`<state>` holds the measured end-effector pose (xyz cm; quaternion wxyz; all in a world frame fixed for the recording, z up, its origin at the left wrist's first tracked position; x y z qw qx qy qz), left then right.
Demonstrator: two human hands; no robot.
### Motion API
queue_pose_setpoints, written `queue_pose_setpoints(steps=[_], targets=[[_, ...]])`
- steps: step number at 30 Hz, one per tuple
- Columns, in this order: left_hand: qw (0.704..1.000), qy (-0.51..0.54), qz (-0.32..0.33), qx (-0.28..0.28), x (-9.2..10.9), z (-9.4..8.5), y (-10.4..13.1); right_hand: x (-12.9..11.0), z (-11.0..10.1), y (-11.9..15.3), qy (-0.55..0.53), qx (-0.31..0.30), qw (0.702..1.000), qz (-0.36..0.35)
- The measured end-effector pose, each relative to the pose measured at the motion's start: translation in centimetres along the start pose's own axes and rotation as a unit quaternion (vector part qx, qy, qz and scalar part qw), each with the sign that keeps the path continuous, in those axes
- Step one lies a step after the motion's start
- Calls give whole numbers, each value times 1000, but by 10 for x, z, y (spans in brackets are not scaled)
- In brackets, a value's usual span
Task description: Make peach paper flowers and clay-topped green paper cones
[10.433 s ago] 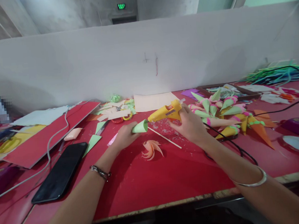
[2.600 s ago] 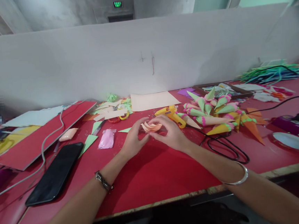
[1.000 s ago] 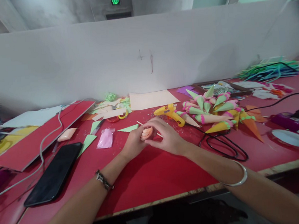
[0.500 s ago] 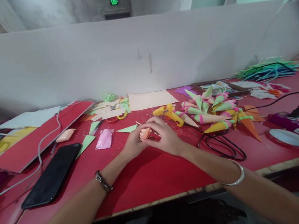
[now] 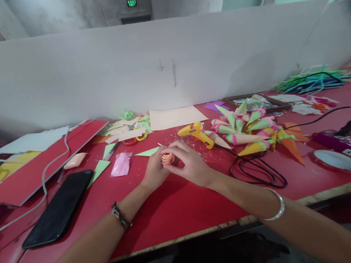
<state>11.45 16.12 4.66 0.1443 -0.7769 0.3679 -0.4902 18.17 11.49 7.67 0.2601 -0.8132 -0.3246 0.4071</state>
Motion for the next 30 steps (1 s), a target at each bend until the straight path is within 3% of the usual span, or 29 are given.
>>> queue_pose_setpoints(steps=[11,18,30], targets=[[999,48,-10,-5,0,-1,-1,-4,-7,-3,-63,5,998,-14],[999,28,4,-20,-1,-1,-2,-4,-12,-3,-80,5,997,-7],[999,-8,-22,-30,-6,1,-1,1,-21,-5,-90,58,994,-8]])
Point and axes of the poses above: each hand's wrist, its own y-axis away from the middle knuckle, its own z-axis out of the palm, x = y × z, the point moved 9 cm from there along -y, towards the middle knuckle, and after that the axes turned 5 degrees about -y, right-handed, at the moved point
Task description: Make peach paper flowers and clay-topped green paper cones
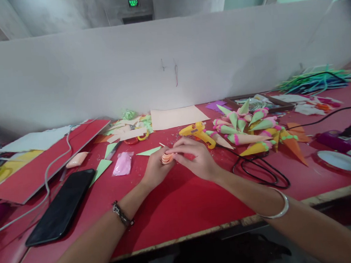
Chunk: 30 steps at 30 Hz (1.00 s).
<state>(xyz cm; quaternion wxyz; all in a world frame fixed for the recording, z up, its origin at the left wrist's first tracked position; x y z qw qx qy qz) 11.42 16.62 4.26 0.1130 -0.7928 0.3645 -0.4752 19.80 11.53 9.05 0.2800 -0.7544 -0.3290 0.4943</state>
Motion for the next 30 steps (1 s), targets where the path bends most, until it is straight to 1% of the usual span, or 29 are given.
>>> queue_pose_setpoints(steps=[6,12,17,21,24,27,30], targets=[[1000,-3,-10,-7,-1,1,0,5,-4,1,-4,16,1000,18],[1000,-11,-5,-15,0,2,0,1,-6,0,-2,23,1000,-3],[1000,-13,-6,-15,1,2,-1,4,-7,0,-7,22,1000,13],[1000,21,5,-21,3,4,-1,7,5,2,-34,-26,999,32],[999,43,0,-22,3,4,-1,9,13,5,-20,-54,997,42],[999,24,-7,-29,4,6,-1,13,17,7,12,-64,996,56],[999,-3,-10,-33,6,7,-1,13,19,7,39,-75,995,51]])
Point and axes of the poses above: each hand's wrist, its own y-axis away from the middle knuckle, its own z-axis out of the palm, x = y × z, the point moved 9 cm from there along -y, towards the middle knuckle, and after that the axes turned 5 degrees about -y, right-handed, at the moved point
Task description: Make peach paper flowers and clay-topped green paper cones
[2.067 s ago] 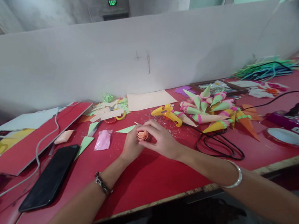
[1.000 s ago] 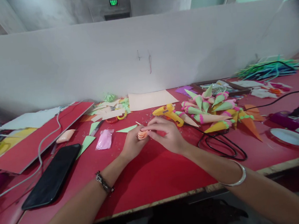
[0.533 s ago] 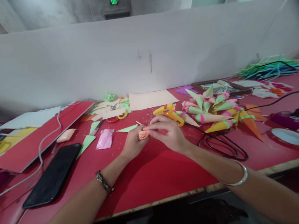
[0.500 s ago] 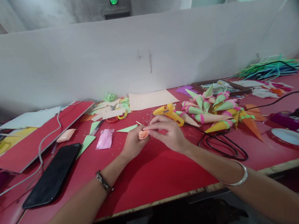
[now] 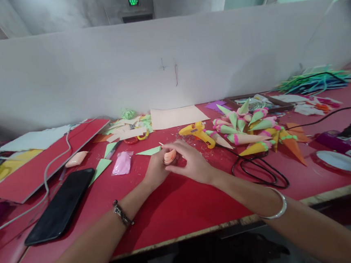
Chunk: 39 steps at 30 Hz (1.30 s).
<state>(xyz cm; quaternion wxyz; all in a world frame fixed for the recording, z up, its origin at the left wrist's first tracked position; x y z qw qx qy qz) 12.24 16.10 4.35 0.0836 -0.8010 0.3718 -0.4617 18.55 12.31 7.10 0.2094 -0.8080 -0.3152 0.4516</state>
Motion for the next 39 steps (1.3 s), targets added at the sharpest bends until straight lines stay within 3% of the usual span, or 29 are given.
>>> queue_pose_setpoints(steps=[5,13,18,21,24,29,32,36,39], targets=[[999,-54,-3,-2,0,-1,0,-4,-3,-1,13,6,1000,-18],[999,4,17,-47,-1,0,0,-4,-16,-5,-19,37,999,-7],[994,-62,46,-81,-4,-14,-3,0,-25,-5,-38,77,996,-9],[980,-170,39,-100,-23,-26,-3,3,-25,-5,-35,84,996,3],[956,-264,-14,-128,-55,-33,-2,6,-24,-4,-36,84,996,19],[935,-312,-53,-159,-85,-31,-1,12,-19,-2,-62,66,995,44],[933,-322,-50,-154,-88,-33,-4,18,-15,0,-86,51,993,66],[935,-319,-41,-153,-84,-35,-5,16,-10,0,-106,26,993,44],[945,-316,-27,-82,-62,-43,-8,13,-12,-2,-92,34,995,30]])
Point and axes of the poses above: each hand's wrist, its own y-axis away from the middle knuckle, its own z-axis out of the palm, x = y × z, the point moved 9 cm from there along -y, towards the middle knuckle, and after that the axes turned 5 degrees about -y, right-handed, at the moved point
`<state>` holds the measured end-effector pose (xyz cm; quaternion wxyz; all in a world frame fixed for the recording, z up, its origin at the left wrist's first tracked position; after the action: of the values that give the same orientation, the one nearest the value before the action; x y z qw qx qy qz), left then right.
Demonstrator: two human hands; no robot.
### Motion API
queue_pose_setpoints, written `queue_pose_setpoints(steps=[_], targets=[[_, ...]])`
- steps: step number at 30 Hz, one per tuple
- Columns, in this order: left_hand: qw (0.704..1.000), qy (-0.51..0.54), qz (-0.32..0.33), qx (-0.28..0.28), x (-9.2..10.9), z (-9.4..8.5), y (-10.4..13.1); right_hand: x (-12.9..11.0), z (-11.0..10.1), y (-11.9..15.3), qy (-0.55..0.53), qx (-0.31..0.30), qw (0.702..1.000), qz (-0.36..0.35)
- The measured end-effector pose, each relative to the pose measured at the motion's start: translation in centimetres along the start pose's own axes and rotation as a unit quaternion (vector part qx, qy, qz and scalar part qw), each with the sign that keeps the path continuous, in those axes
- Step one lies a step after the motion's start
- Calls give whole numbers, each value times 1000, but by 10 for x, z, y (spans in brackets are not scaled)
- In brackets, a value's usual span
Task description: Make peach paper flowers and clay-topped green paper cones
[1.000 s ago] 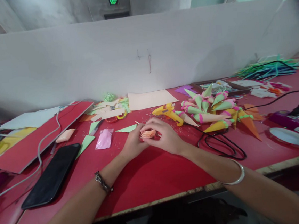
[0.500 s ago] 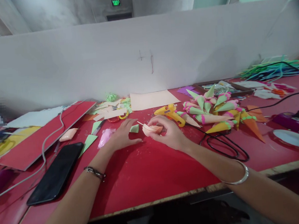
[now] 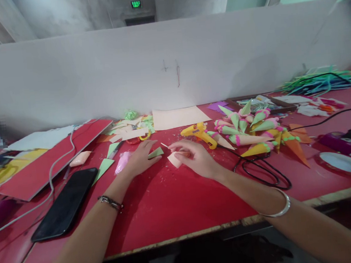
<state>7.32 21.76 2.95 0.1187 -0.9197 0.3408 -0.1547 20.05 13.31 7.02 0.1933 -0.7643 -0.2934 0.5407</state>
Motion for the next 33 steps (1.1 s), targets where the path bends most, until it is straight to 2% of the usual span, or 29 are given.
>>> queue_pose_setpoints(steps=[3,5,7,9,12,16,21,26,33], targets=[[992,53,47,102,32,-31,5,-6,-3,-1,34,12,999,-23],[981,87,96,142,56,-45,10,-10,-3,-2,57,13,998,-38],[978,86,137,134,75,-48,13,-13,-4,-2,73,13,996,-51],[980,75,153,99,83,-42,14,-13,-2,-1,77,5,996,-55],[986,79,135,61,78,-30,12,-8,2,0,57,-13,998,-34],[986,100,122,51,69,-21,10,-1,5,2,5,-24,1000,-1],[985,120,113,57,65,-18,8,-4,4,1,60,-19,998,-9],[979,160,115,46,70,-17,10,-2,2,1,97,-19,995,-5],[977,181,110,36,75,-13,11,6,12,4,77,-60,995,25]])
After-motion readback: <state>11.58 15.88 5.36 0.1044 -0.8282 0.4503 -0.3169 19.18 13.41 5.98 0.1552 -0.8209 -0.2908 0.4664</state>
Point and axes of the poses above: each hand's wrist, its own y-axis away from the middle knuckle, its own z-axis out of the palm, x = y × z, the point moved 9 cm from there along -y, towards the middle knuckle, and after that the axes turned 5 degrees about -y, right-handed, at the moved point
